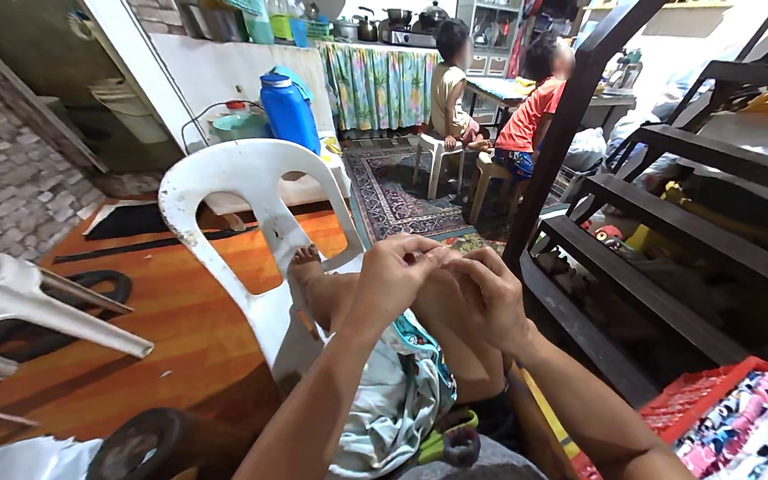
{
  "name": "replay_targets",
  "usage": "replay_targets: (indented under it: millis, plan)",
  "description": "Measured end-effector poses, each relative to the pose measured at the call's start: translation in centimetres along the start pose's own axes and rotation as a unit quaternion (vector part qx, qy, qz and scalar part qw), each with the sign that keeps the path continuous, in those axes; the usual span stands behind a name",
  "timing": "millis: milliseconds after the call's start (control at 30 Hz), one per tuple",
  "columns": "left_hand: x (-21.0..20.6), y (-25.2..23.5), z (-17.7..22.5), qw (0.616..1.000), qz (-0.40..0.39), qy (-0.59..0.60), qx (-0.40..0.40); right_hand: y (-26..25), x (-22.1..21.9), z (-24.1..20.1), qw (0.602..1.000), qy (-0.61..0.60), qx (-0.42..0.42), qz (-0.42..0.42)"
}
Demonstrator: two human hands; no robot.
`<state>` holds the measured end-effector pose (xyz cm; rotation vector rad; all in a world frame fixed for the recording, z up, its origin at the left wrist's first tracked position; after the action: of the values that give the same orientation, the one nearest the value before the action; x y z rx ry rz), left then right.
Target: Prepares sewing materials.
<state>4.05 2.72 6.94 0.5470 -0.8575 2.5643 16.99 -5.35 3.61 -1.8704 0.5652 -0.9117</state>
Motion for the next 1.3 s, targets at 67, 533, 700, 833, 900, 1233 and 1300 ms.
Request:
replay_targets:
  millis: [67, 533, 700, 833, 900, 1233, 1300]
  plan:
    - [-0.3, -0.4, -0.7, 0.99, -0.056, 0.103, 0.081, 0.0, -0.1, 0.2, 1.0, -0.018, -0.002, -0.004]
    - [-1.3, -0.9, -2.8, 0.942, -0.078, 0.26, 0.197, 0.5, -0.7, 1.1, 0.997, -0.065, -0.03, 0.007]
    - [0.1, -0.3, -2.0, 0.985, 0.008, 0.144, 0.097, 0.2, -0.6, 1.2, 0.997, -0.03, -0.064, 0.013]
    - [0.3, 1.0, -2.6, 0.986, 0.049, 0.132, 0.091, 0.0, -0.5, 1.6, 0.995, -0.031, -0.094, 0.008]
    - [0.3, 1.4, -3.1, 0.985, 0.066, 0.123, 0.099, -0.1, -0.5, 1.7, 0.993, -0.031, -0.116, 0.001]
    - [-1.1, 2.3, -3.1, 0.993, 0.099, -0.059, 0.001, -0.1, -0.7, 3.1, 0.949, -0.157, -0.27, -0.048]
    - [-1.7, 2.7, -2.7, 0.987, 0.111, -0.102, -0.06, 0.0, -0.7, 3.4, 0.933, -0.191, -0.303, -0.036]
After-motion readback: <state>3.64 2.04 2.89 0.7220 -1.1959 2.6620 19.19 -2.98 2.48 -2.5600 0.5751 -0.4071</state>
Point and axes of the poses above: each hand's wrist, its own y-axis away from the middle knuckle, its own x-axis out of the back of the hand, z = x × y, the point moved 6 cm from there along -y, towards the middle knuckle
